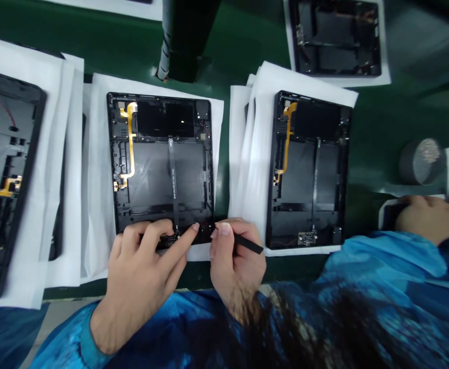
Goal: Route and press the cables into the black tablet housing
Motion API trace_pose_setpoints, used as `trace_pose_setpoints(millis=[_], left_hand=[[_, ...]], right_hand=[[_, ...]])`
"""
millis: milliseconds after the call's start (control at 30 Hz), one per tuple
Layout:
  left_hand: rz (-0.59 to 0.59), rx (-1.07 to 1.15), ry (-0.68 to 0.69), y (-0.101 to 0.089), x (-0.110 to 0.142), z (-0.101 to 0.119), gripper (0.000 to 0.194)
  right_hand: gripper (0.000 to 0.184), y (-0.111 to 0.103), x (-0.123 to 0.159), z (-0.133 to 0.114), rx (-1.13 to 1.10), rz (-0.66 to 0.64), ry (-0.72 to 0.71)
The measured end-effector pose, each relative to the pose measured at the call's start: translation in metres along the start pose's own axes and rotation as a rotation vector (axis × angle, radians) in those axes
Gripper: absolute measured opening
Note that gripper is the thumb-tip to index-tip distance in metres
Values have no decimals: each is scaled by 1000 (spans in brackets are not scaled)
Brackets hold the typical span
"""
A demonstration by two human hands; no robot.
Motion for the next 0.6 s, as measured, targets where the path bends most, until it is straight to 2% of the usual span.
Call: trace_pose_setpoints(millis=[167, 367, 467, 600], left_hand=[[29, -8, 17, -5, -2, 2, 39], [-101, -2, -72, 13, 10, -8, 50], [-49, -5, -70, 9, 9, -7, 49], [7, -26, -3, -1, 0, 0, 38]], right_hand=[[16, 1, -2, -3, 18, -6, 10], [11, 2, -2, -5, 15, -17, -24], [13, 3, -5, -12, 39, -40, -61], [17, 4, -8, -17, 39, -51, -82]])
Point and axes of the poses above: each hand's wrist, its own x-axis away from the middle knuckle, its own y-axis out of the palm, z = x × y, the point moved 8 cm from there along -x, towards the middle knuckle, and after that the axes turned 2 degrees about -z, right-handed, at the moved point
